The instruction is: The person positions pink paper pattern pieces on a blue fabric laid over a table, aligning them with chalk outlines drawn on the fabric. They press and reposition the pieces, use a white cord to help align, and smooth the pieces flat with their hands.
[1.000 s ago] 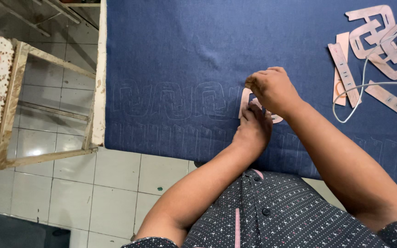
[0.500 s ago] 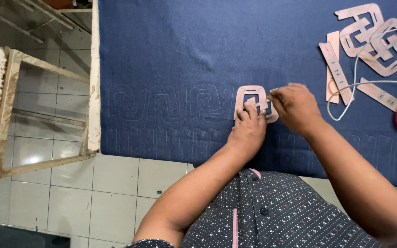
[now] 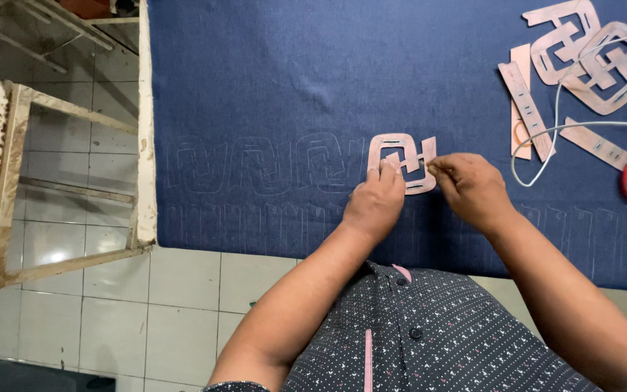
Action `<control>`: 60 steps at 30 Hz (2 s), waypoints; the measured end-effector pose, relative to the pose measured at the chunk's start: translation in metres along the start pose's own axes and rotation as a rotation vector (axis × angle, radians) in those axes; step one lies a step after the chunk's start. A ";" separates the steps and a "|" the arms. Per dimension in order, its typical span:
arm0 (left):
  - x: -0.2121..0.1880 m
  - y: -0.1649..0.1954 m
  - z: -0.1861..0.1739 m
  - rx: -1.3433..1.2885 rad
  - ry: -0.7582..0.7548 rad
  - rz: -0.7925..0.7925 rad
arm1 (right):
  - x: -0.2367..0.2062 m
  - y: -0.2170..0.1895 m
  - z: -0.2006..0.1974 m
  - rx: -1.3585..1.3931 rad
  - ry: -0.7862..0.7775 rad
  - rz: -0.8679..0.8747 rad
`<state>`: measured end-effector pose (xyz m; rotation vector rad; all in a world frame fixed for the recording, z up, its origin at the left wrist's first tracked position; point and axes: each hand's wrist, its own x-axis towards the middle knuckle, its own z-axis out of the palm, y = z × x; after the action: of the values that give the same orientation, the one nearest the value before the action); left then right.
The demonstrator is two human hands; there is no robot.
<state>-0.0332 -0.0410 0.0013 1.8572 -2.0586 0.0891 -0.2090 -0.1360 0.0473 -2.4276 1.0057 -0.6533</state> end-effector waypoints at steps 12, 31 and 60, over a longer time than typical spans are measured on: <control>-0.005 -0.009 -0.006 -0.204 -0.056 -0.106 | -0.002 -0.008 0.008 0.017 -0.094 0.024; 0.005 -0.042 -0.024 -0.181 -0.102 -0.213 | 0.032 -0.011 0.009 -0.012 -0.101 0.059; 0.007 -0.053 -0.034 -0.300 -0.147 -0.254 | 0.021 -0.028 0.036 0.132 -0.145 -0.021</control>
<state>0.0258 -0.0446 0.0246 1.9589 -1.7864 -0.4094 -0.1600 -0.1261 0.0391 -2.3359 0.8534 -0.5248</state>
